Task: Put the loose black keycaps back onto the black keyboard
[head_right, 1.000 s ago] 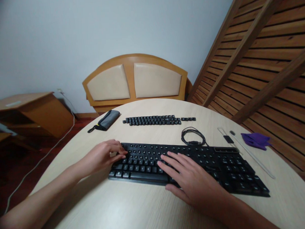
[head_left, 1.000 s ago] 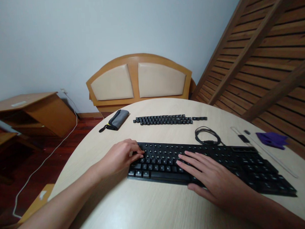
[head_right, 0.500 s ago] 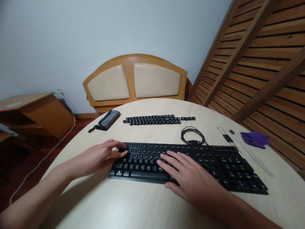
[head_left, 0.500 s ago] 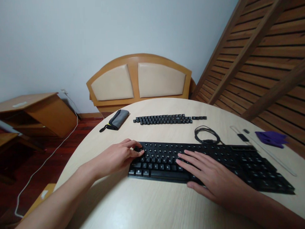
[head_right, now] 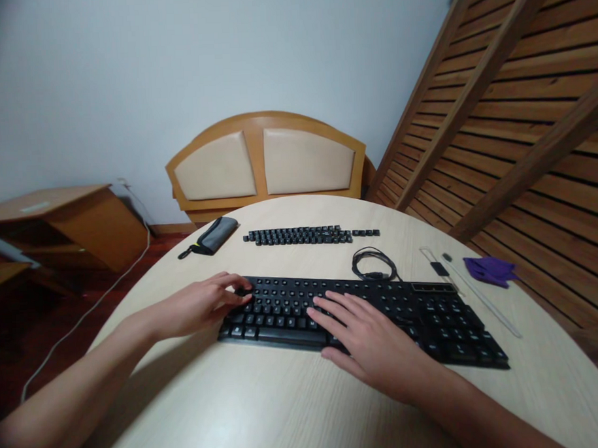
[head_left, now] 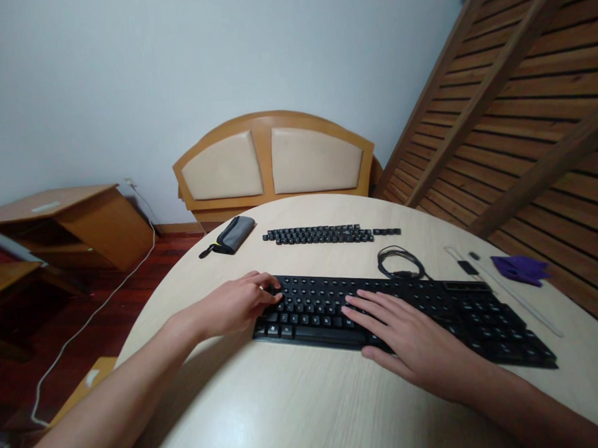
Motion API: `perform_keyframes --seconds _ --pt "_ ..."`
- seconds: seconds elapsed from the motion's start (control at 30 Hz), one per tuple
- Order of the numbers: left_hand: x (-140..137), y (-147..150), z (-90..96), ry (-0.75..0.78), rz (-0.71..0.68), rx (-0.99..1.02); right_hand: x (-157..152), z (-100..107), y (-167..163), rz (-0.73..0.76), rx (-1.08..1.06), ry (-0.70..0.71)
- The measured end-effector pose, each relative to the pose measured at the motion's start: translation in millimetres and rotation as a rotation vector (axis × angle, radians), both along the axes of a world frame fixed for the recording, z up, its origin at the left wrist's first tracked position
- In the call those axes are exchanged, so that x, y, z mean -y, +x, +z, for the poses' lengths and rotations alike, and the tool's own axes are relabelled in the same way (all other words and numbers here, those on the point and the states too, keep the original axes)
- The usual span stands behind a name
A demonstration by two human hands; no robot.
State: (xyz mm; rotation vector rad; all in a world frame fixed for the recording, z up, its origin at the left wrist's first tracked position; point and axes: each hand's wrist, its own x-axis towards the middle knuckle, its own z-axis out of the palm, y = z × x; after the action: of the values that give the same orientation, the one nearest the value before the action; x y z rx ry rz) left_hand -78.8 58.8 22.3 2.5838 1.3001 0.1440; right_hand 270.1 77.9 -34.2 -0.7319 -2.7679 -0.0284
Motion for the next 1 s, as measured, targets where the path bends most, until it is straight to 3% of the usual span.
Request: perform_keyframes --seconds 0.13,0.2,0.3,0.5,0.77,1.0 --pt "-16.4 -4.4 1.4 -0.124 -0.006 0.127 0.2 1.2 0.1 0.005 -0.013 -0.019" --pt "-33.0 -6.8 -2.8 -0.135 0.08 0.184 0.4 1.6 0.1 0.007 -0.022 -0.026" --pt "-63.1 -11.1 -17.4 0.009 0.275 0.196 1.0 1.7 0.3 -0.001 -0.016 -0.027" --pt "-103.3 -11.9 -46.1 0.232 0.514 0.073 1.1 2.0 0.3 -0.001 0.001 -0.025" --pt "-116.2 -2.7 -55.7 0.259 0.608 0.01 2.7 3.9 0.1 -0.002 -0.013 -0.037" --pt "-101.1 -5.1 -53.0 0.272 0.609 0.047 2.3 3.5 0.3 0.0 -0.012 -0.043"
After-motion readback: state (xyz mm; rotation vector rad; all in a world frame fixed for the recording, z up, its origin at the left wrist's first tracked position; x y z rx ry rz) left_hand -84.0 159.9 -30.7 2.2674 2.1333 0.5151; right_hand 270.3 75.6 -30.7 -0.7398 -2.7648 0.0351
